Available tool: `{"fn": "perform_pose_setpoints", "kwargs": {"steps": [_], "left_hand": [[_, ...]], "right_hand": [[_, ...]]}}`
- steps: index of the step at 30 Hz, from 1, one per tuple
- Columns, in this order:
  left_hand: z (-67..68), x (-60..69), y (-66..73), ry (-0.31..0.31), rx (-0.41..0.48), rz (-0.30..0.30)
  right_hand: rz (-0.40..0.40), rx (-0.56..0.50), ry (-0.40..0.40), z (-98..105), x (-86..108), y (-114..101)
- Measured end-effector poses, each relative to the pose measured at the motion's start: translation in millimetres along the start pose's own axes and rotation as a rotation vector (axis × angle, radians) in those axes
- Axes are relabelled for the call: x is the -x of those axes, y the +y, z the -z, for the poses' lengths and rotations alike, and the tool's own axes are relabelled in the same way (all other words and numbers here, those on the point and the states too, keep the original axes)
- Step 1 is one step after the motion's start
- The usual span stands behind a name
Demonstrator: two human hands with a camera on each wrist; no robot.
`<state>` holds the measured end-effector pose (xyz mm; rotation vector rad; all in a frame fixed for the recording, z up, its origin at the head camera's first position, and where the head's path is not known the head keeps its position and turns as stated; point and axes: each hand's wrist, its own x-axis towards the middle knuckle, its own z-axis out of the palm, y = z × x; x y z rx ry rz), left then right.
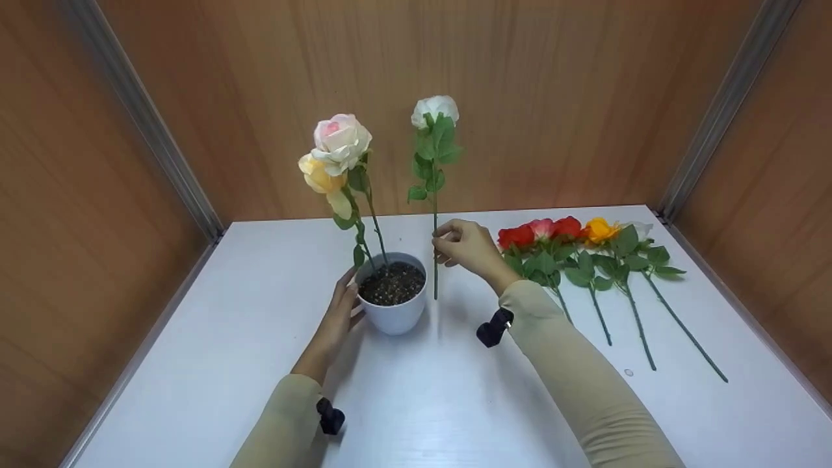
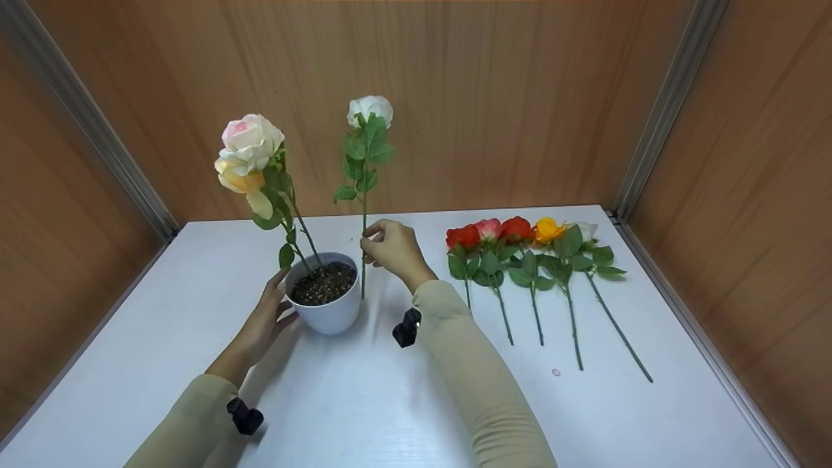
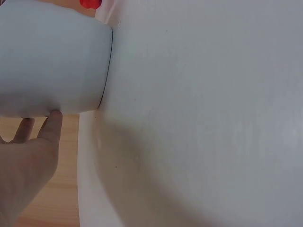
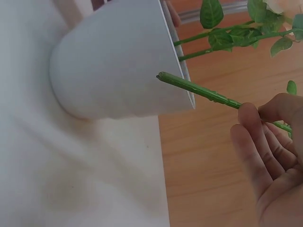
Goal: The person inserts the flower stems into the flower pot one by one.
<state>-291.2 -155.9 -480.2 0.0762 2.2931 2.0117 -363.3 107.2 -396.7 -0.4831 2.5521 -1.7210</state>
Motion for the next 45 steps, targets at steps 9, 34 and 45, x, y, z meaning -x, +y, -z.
{"fn": "perform_pose_setpoints", "kwargs": {"steps": [9,34,45], "left_hand": [[-0.7,-4.6,-10.4,0.025,-0.007,-0.003],[2.5,-6.7,-9.2,0.009,-0.009,0.009],[1.8,-6.7,-11.2,0.007,0.008,-0.017]], "right_hand": [[0.005,-0.057,0.033,-7,-4.9,-7],[0.084,-0.043,0.117,-30,-13.8,-12],[0.164,-0.001,0.135,-37,-13.4,-8]]}}
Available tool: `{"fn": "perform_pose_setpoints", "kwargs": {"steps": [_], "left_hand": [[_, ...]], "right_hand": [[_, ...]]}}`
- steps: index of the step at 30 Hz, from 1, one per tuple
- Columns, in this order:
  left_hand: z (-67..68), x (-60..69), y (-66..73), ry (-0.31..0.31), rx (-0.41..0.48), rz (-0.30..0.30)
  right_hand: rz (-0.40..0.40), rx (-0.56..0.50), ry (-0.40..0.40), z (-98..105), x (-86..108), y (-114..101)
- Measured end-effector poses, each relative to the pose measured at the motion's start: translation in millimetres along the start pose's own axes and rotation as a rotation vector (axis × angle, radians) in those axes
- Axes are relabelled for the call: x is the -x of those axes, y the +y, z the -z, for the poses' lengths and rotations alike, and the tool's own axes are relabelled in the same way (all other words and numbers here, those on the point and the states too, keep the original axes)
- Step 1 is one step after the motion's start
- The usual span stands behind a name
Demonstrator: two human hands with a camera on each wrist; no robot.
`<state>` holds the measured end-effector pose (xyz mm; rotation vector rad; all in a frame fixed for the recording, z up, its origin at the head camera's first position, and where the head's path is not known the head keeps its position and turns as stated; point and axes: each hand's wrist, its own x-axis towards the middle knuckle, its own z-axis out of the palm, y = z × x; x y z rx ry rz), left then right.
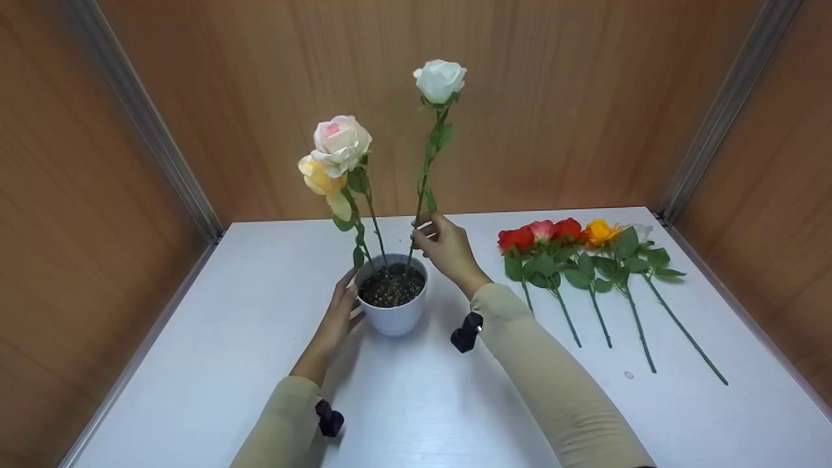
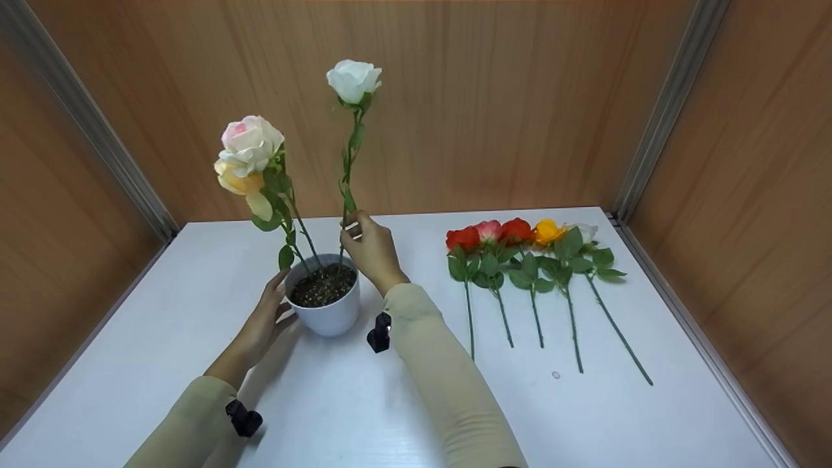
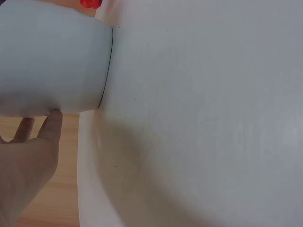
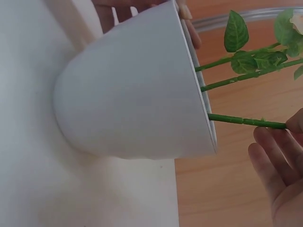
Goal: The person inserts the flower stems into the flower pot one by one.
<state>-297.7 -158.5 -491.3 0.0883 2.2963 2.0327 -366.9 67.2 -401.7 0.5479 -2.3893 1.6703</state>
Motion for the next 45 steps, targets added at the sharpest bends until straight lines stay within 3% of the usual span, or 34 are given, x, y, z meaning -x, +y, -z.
{"fn": "perform_pose_setpoints", "kwargs": {"steps": [20,31,37,45], "left_hand": [[0.1,-0.5,0.7,-0.001,-0.019,0.007],[-0.4,-0.7,-0.5,-0.005,0.003,-0.001],[-0.9,0.0,-0.5,-0.009,0.005,-0.003],[-1.0,0.6,-0.2,0.008,-0.02,0.011]], "right_hand": [[0.096,0.151,-0.027,-12,2.6,-2],[0.118,0.165,-0.082,-18,6.1,4],[0.118,0.237,-0.069,-20,8.2,14],[0.177,0.329,-0.079,-22,8.9,16]]}}
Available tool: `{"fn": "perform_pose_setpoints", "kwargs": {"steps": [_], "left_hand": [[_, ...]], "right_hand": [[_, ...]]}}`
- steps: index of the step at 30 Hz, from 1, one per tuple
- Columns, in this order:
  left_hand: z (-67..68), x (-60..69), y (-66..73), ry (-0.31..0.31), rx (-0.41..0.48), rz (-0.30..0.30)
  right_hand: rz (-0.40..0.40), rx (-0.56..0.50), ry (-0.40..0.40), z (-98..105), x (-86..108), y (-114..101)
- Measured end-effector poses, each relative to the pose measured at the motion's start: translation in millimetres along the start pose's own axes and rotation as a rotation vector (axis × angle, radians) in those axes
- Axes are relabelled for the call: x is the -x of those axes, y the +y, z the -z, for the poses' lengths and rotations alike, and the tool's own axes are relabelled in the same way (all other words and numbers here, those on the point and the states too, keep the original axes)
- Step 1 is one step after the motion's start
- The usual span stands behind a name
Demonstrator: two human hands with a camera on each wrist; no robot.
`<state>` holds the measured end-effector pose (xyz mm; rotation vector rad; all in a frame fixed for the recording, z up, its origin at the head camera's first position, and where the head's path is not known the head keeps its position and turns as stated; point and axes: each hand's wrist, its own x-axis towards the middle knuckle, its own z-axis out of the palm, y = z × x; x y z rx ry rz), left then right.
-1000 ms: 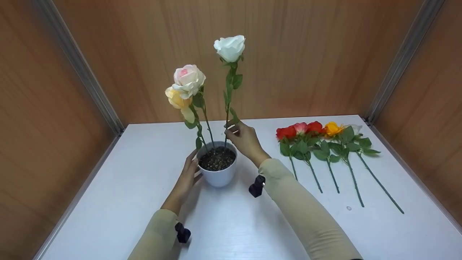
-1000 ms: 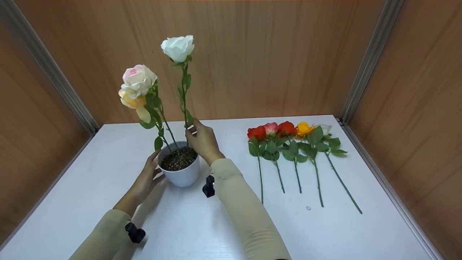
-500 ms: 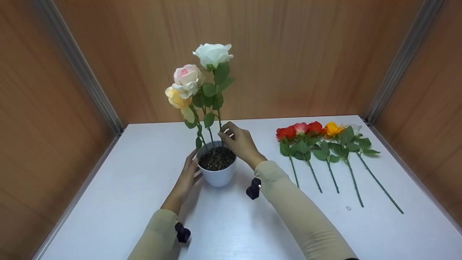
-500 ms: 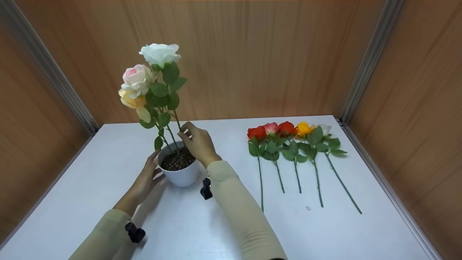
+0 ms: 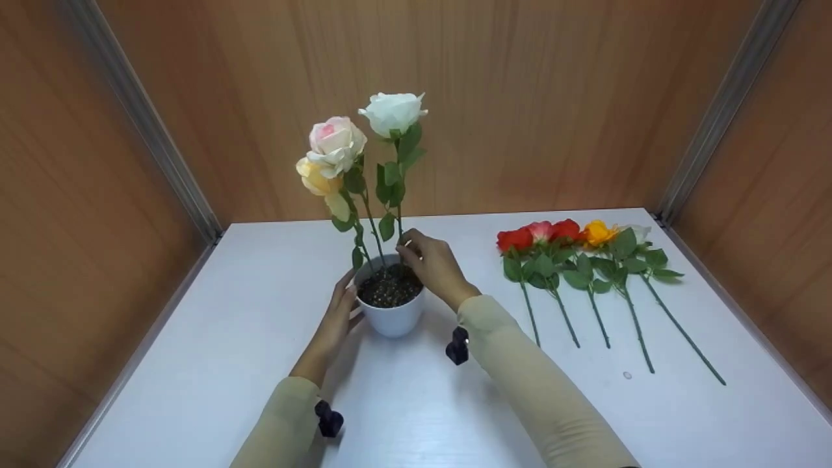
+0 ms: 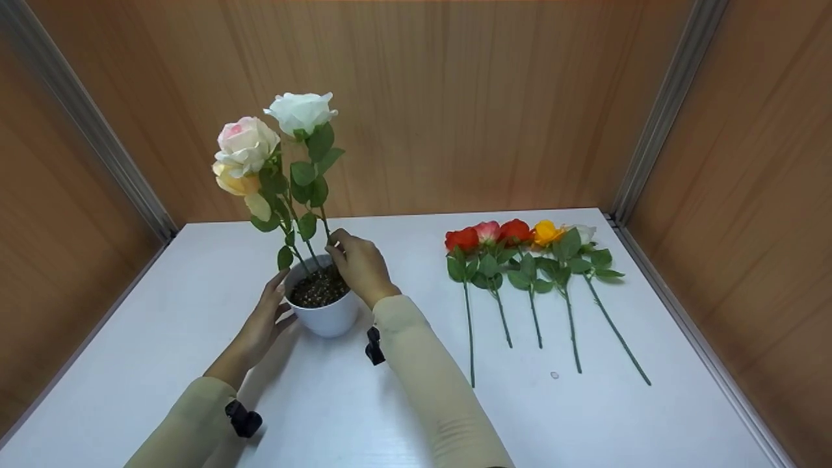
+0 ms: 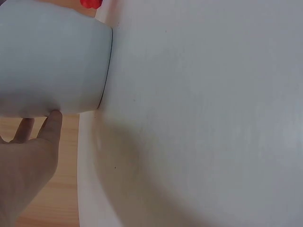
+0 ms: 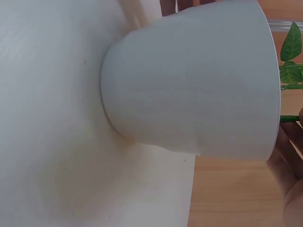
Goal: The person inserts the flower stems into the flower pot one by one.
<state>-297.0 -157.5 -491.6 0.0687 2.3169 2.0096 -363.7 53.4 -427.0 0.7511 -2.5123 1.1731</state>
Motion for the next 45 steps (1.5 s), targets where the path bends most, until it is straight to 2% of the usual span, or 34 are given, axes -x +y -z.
{"fn": "perform_pose_setpoints", "kwargs": {"steps": [10,17,27,39,45], "left_hand": [[-0.9,-0.6,1.5,-0.003,-0.003,-0.009],[-0.7,-1.0,0.2,-0.003,0.005,-0.017],[-1.2,-1.2,0.1,0.004,-0.002,-0.017],[-4.2,-2.2,1.0,0.001,-0.002,-0.005],[-3.3,-1.1,0.2,0.001,0.003,-0.025]], "right_hand": [[0.025,0.108,-0.025,-1.3,1.3,0.1],[-0.013,0.132,-0.09,1.2,0.3,-1.2],[-0.018,0.173,-0.061,-0.3,-1.3,-1.3],[-0.066,0.191,-0.073,-4.0,0.0,-2.4],[-0.029,0.232,-0.084,-4.4,1.8,-3.0]]}}
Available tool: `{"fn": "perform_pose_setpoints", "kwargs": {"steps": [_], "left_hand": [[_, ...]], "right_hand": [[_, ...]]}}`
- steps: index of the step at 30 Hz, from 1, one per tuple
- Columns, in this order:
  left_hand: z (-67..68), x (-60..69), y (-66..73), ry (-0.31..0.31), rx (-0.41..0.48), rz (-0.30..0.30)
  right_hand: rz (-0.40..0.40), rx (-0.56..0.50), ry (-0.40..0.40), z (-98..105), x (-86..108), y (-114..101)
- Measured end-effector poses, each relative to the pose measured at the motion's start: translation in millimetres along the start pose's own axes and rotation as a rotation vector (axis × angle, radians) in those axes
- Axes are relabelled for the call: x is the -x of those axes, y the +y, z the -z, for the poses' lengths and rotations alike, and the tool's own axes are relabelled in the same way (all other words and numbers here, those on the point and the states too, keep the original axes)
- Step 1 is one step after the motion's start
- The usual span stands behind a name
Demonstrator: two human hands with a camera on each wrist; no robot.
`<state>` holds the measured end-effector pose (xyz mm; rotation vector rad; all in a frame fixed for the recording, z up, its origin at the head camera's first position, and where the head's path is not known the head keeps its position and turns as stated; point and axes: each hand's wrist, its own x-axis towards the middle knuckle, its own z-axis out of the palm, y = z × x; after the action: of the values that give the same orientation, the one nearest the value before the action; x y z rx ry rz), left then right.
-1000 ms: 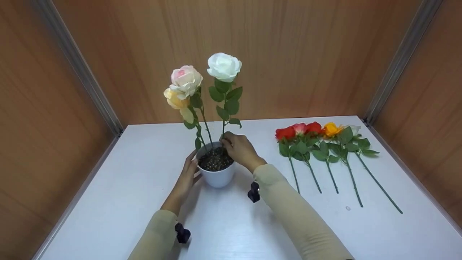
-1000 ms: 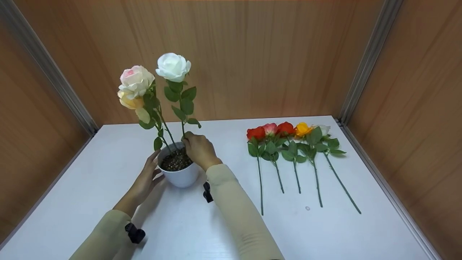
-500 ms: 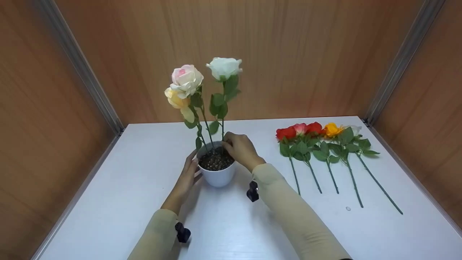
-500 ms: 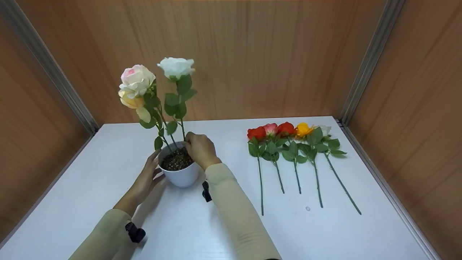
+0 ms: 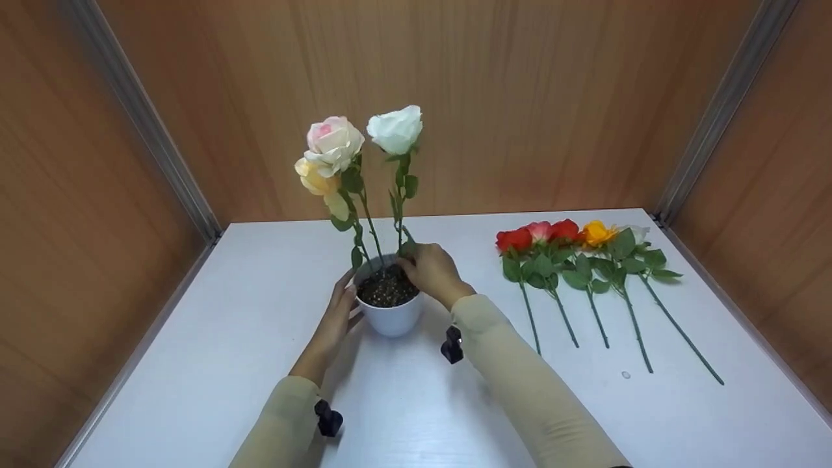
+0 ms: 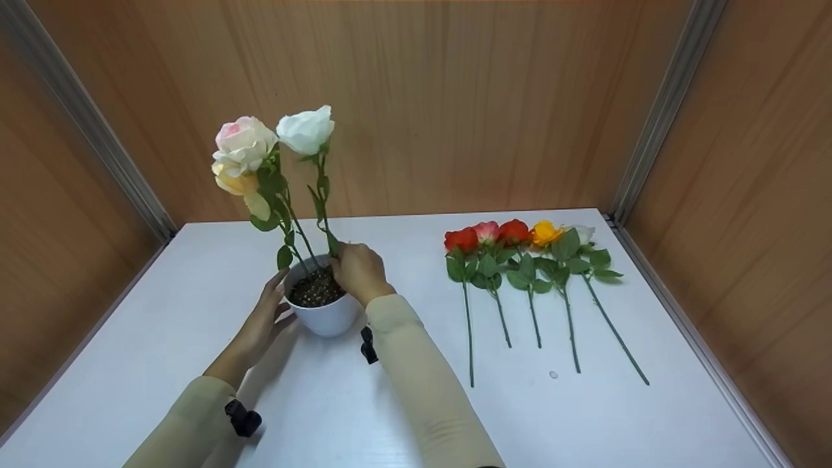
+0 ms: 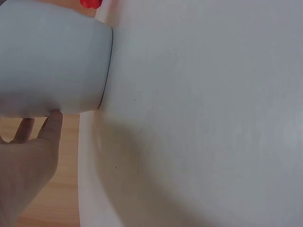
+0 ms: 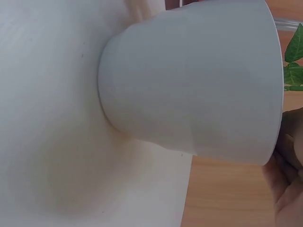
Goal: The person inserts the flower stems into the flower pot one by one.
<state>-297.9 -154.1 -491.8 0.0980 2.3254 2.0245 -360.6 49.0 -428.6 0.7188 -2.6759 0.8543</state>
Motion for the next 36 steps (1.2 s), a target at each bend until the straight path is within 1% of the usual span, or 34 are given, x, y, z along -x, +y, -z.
{"fn": "perform_pose_setpoints", "kwargs": {"steps": [4,7,13,17,23,27,31,36], "left_hand": [[0.4,-0.5,-0.4,0.001,-0.003,-0.013],[0.4,-0.8,-1.1,0.0,-0.001,-0.015],[-0.4,-0.1,-0.3,0.013,-0.002,0.012],[-1.0,-0.5,1.1,0.012,-0.016,0.029],[-0.4,-0.9,1.7,0.01,-0.019,0.024],[-0.6,-0.9,2.7,0.012,-0.028,0.031],[-0.9,-1.1,3.4,0.007,-0.022,0.035],[-0.9,-1.1,2.2,-0.002,-0.003,0.02]], "right_hand": [[0.025,0.037,0.008,0.7,1.2,-1.0],[0.011,0.034,0.004,0.6,1.0,-2.0],[-0.037,0.021,0.001,-1.5,-1.8,-3.8],[-0.037,0.035,0.022,-2.2,-3.0,-4.2],[-0.071,-0.004,0.008,-1.3,-3.6,-4.5],[-0.087,-0.027,-0.002,-1.4,-3.9,-2.7],[-0.085,-0.043,-0.007,-2.1,-4.0,0.1],[-0.08,-0.079,-0.016,-2.2,-3.6,3.4]]}}
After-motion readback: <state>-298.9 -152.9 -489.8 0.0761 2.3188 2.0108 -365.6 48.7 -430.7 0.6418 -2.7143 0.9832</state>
